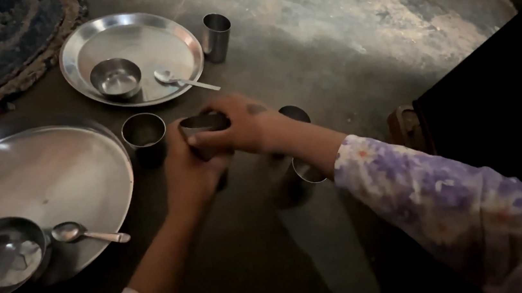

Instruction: The recorder is arranging metal plates, bowls, spoons, and cups on the floor.

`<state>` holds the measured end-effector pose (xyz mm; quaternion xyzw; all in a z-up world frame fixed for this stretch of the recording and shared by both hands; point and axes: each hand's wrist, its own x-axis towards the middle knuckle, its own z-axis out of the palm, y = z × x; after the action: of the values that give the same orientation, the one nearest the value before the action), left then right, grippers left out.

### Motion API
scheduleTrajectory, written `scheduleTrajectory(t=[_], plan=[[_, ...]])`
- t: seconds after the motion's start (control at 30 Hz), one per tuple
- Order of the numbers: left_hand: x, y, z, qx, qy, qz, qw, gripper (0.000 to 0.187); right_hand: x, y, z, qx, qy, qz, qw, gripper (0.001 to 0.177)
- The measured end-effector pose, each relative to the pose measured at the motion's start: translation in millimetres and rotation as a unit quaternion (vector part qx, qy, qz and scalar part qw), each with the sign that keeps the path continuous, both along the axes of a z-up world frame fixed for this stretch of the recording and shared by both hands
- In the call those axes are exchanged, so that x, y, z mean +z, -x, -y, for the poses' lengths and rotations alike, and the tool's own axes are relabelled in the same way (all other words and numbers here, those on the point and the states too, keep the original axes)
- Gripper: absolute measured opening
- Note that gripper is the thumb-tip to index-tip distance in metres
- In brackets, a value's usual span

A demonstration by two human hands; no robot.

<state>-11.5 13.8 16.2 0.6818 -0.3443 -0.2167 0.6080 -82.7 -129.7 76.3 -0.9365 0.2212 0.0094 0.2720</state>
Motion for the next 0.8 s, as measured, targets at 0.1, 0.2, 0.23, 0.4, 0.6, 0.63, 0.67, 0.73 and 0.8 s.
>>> scheduleTrajectory(t=[0.1, 0.2, 0.23, 0.4, 0.6, 0.63, 0.67, 0.73, 0.8], plan=[[11.1, 1.8, -3.0, 0.019, -0.05, -0.047, 0.997, 0.061, 3.2, -8.5, -4.7, -0.02, -0.036, -0.011, 0.999, 0.072], [14.5, 1.3, -0.6, 0.02, -0.031, -0.132, 0.991, 0.063, 2.0, -9.7, -4.7, -0.043, -0.082, 0.006, 0.996, 0.071], [13.2, -0.7, 2.2, 0.019, -0.031, -0.132, 0.991, 0.063, 1.3, -9.8, -1.7, -0.043, -0.082, 0.006, 0.996, 0.071], [9.5, -7.5, 11.5, -0.026, -0.045, -0.294, 0.954, 0.086, -2.0, -13.3, 5.9, -0.139, -0.17, 0.037, 0.975, 0.072], [5.4, -5.6, 0.5, -0.142, 0.095, -0.442, 0.881, 0.089, -2.6, -9.3, 2.9, -0.168, -0.222, 0.065, 0.958, 0.073], [8.2, -4.8, -1.0, -0.142, 0.095, -0.442, 0.881, 0.089, -3.3, -9.8, 3.3, -0.169, -0.222, 0.065, 0.958, 0.073], [11.1, -4.0, -2.5, -0.153, 0.1, -0.477, 0.86, 0.085, -4.0, -10.5, 3.6, -0.183, -0.25, 0.076, 0.948, 0.073], [8.4, -2.0, -5.0, -0.161, 0.106, -0.512, 0.837, 0.081, -6.5, -13.4, 4.9, -0.196, -0.278, 0.084, 0.937, 0.074], [-2.2, 0.0, -4.9, -0.18, 0.207, -0.56, 0.781, 0.07, -9.5, -17.4, 7.9, -0.211, -0.308, 0.115, 0.921, 0.075]])
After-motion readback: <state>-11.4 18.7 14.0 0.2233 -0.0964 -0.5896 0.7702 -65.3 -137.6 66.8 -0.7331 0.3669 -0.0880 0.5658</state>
